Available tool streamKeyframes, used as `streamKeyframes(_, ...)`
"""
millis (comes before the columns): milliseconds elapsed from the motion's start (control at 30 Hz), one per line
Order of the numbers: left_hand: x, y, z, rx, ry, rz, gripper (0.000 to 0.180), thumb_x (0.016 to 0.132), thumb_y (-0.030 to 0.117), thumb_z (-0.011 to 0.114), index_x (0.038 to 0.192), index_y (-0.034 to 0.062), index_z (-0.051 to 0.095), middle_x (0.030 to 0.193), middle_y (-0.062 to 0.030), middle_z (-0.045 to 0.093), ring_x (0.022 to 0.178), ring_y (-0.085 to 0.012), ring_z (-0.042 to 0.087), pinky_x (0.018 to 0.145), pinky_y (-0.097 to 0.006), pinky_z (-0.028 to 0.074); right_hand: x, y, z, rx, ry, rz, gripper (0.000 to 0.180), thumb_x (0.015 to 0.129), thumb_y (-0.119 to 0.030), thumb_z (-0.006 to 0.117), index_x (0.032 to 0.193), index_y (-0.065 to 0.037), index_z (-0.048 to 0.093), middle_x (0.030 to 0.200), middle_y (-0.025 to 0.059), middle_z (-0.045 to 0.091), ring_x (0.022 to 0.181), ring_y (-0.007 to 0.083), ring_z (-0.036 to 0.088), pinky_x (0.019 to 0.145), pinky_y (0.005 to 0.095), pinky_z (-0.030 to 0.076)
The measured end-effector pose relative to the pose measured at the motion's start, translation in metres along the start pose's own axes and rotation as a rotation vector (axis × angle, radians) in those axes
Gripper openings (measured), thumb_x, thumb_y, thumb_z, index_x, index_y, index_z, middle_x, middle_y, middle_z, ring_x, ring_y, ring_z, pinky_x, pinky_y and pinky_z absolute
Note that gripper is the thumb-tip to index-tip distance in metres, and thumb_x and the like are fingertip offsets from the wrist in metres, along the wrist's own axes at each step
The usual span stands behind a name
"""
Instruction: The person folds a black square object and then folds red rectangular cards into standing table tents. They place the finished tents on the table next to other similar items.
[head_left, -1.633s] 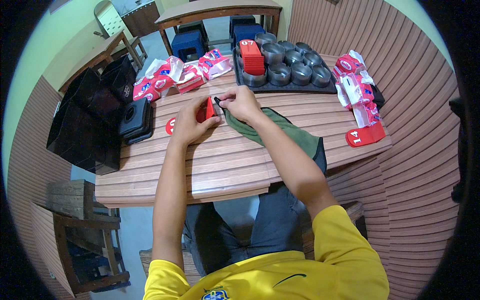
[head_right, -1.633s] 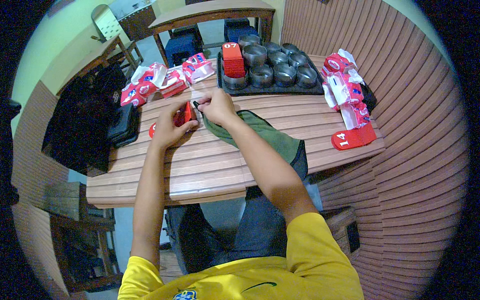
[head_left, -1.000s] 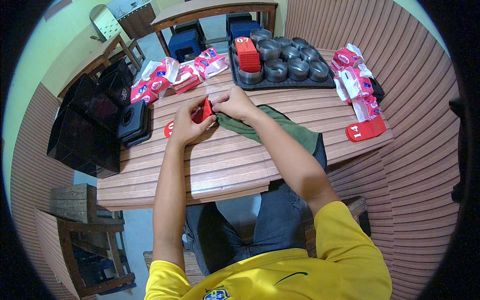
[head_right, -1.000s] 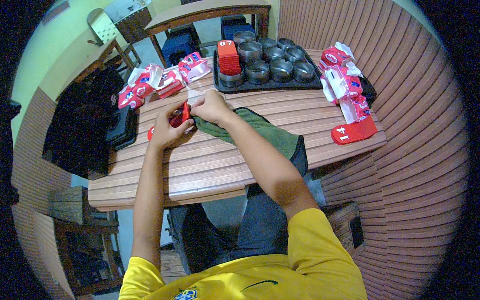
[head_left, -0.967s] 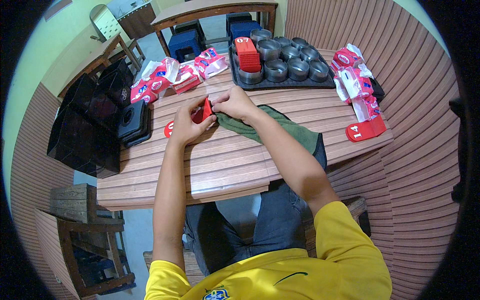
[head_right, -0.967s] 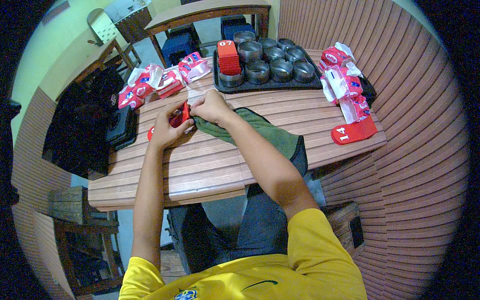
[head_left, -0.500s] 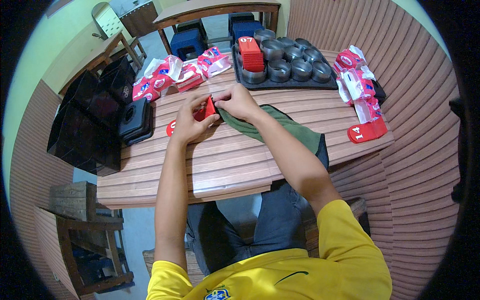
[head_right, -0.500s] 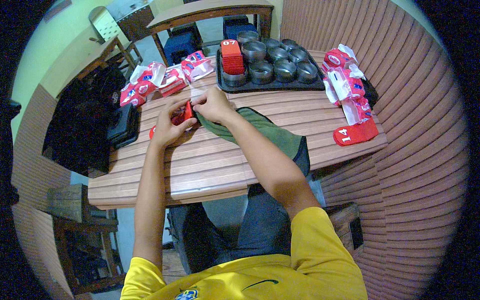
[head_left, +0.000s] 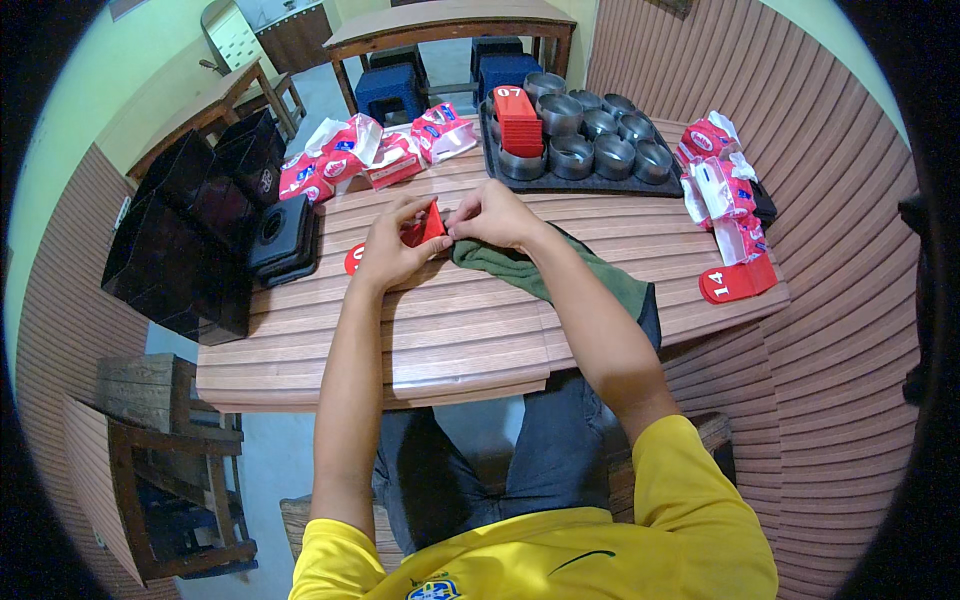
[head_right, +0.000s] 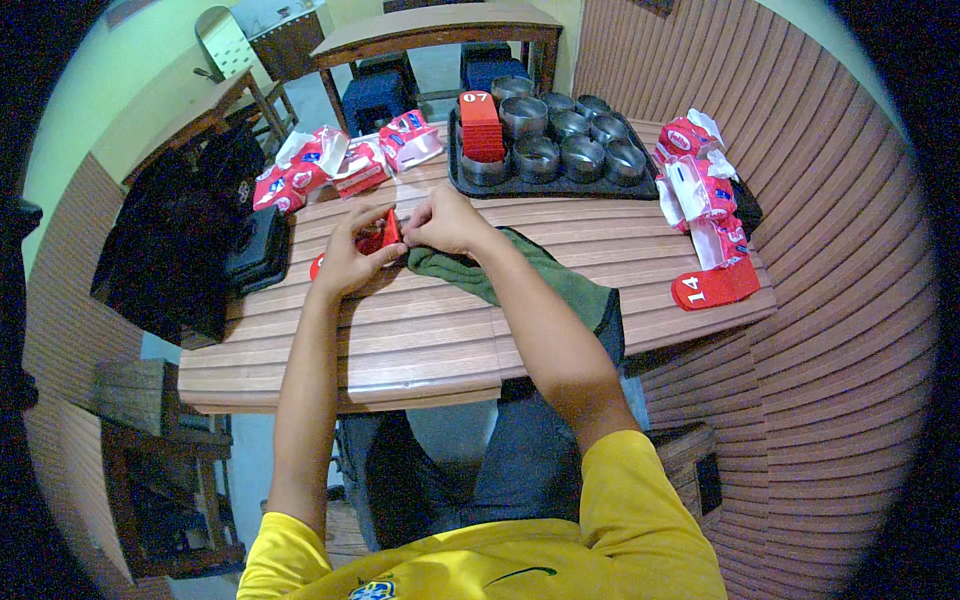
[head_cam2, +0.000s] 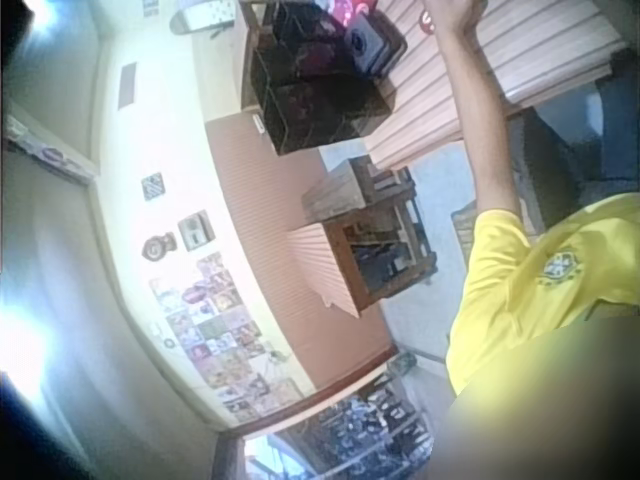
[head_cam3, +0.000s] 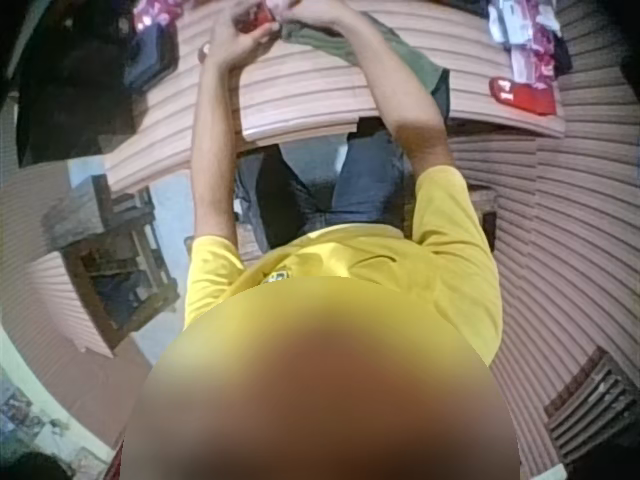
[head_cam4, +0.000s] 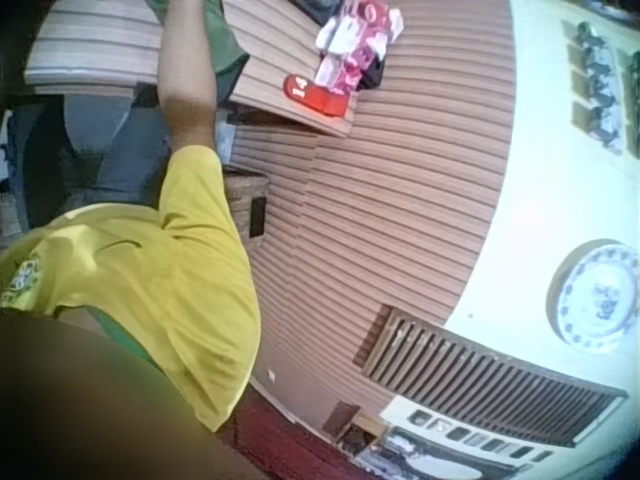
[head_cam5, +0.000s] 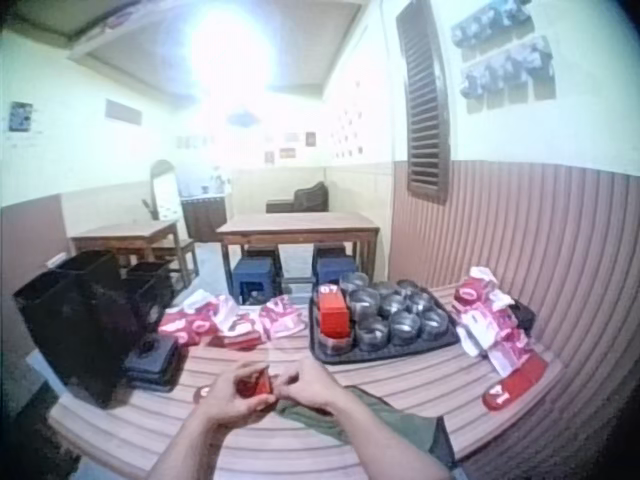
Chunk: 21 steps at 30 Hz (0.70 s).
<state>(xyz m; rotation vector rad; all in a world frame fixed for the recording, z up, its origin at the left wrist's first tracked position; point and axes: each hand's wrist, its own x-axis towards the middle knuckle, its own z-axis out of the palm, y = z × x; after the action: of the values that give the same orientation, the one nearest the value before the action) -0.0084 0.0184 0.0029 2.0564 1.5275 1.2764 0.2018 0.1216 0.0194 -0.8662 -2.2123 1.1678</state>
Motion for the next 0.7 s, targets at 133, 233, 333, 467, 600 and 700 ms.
streamKeyframes(133,0.001,0.001,-0.001,-0.020,-0.028,-0.050,0.074,0.080,0.033,0.098,0.142,0.0023,0.071,0.129,-0.0116,0.070,0.117,-0.0275,0.070,0.103,-0.039,0.057,-0.002,-0.004,0.000,0.026,0.023,-0.013,0.020,0.075,-0.014,0.090,0.090,-0.001,0.087,0.084,0.0140,0.083,0.075,0.0195,0.076,0.078,0.0352,0.061)
streamKeyframes(233,0.000,-0.001,-0.002,-0.060,-0.034,-0.069,0.077,0.079,0.034,0.098,0.143,0.0026,0.070,0.130,-0.0114,0.070,0.119,-0.0276,0.070,0.105,-0.039,0.057,-0.002,-0.006,-0.001,0.112,0.048,0.011,0.019,0.075,-0.014,0.090,0.089,0.000,0.086,0.084,0.0138,0.082,0.075,0.0183,0.075,0.078,0.0351,0.061)
streamKeyframes(333,0.000,-0.003,-0.002,-0.068,-0.048,-0.085,0.078,0.079,0.035,0.098,0.144,0.0028,0.070,0.130,-0.0116,0.070,0.119,-0.0279,0.070,0.106,-0.040,0.056,-0.004,-0.009,-0.005,0.052,-0.061,0.017,0.019,0.076,-0.014,0.090,0.090,-0.001,0.087,0.085,0.0125,0.083,0.076,0.0168,0.075,0.077,0.0348,0.061)
streamKeyframes(467,0.001,-0.003,-0.003,-0.080,-0.062,-0.114,0.080,0.079,0.038,0.099,0.145,0.0030,0.070,0.130,-0.0125,0.071,0.118,-0.0287,0.071,0.105,-0.040,0.056,-0.007,-0.013,-0.006,-0.010,-0.044,0.019,0.017,0.081,-0.006,0.089,0.095,0.002,0.085,0.086,0.0106,0.081,0.078,0.0140,0.073,0.076,0.0307,0.059)
streamKeyframes(600,0.001,-0.005,-0.004,-0.067,-0.048,-0.068,0.083,0.078,0.040,0.099,0.146,0.0033,0.069,0.129,-0.0129,0.072,0.116,-0.0290,0.071,0.104,-0.040,0.056,-0.005,-0.007,-0.001,0.085,0.003,0.005,0.017,0.082,-0.006,0.088,0.097,0.002,0.086,0.087,0.0109,0.082,0.079,0.0141,0.074,0.077,0.0309,0.060)
streamKeyframes(700,0.001,-0.010,-0.003,-0.101,-0.057,-0.086,0.082,0.079,0.040,0.099,0.146,0.0034,0.069,0.130,-0.0132,0.072,0.117,-0.0285,0.071,0.104,-0.040,0.056,0.003,0.001,0.007,0.071,0.064,-0.005,0.019,0.081,-0.012,0.088,0.096,-0.001,0.087,0.090,0.0125,0.083,0.081,0.0173,0.076,0.081,0.0333,0.061)
